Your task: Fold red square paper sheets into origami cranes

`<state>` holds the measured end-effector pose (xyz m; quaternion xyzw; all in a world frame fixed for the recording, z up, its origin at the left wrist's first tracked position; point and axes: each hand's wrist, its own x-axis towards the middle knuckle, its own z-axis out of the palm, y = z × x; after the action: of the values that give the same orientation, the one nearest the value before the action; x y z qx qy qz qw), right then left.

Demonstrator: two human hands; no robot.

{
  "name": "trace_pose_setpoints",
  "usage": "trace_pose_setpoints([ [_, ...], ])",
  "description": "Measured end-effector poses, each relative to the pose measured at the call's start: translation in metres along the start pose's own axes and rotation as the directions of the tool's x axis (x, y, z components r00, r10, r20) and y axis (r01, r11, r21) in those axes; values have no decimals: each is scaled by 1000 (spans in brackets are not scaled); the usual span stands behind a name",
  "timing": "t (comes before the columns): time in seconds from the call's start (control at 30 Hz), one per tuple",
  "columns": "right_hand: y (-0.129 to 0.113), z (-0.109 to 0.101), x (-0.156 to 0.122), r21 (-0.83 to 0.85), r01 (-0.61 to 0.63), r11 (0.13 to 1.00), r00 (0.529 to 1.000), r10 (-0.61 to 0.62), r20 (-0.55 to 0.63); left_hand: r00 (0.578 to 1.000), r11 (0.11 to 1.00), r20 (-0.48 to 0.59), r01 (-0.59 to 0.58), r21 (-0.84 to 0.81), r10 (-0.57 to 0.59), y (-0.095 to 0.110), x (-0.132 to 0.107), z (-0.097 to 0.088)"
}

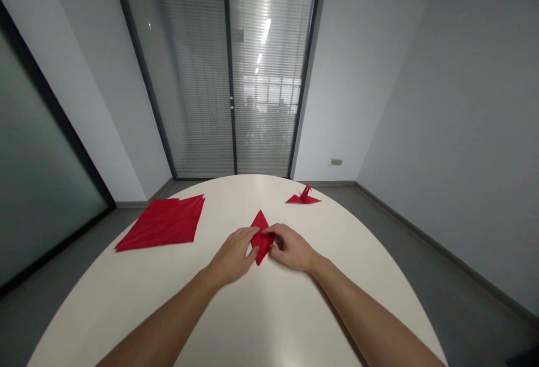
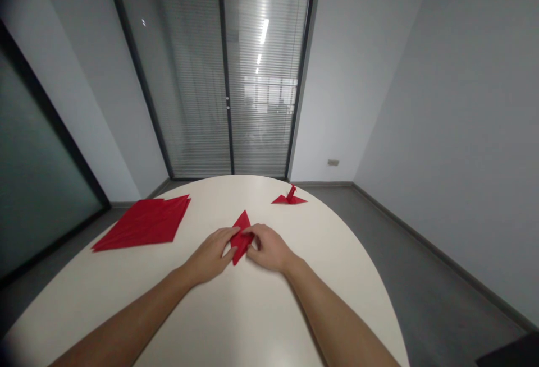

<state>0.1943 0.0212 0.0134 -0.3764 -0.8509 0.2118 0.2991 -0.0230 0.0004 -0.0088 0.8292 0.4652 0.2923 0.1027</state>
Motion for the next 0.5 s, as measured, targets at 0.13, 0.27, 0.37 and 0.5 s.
trace_pose_setpoints([
  [0.13, 1, 0, 0, -18, 22, 1000, 1000, -22, -8, 1000, 1000, 1, 0, -5, 0, 0, 0, 1],
  [0.27, 3, 1, 0, -33, 47, 998, 999, -47, -5, 1000, 999, 2, 31, -36, -31, -1, 0, 1],
  [0.37, 3, 0, 0, -46, 1, 999, 1000, -1, -15, 997, 994, -2, 75, -74, -75, -2, 1, 1],
  [0.5, 1, 0, 0, -41, -75, 996, 996, 73, -40, 992, 983, -17, 119, -143, -123, 0, 2, 0],
])
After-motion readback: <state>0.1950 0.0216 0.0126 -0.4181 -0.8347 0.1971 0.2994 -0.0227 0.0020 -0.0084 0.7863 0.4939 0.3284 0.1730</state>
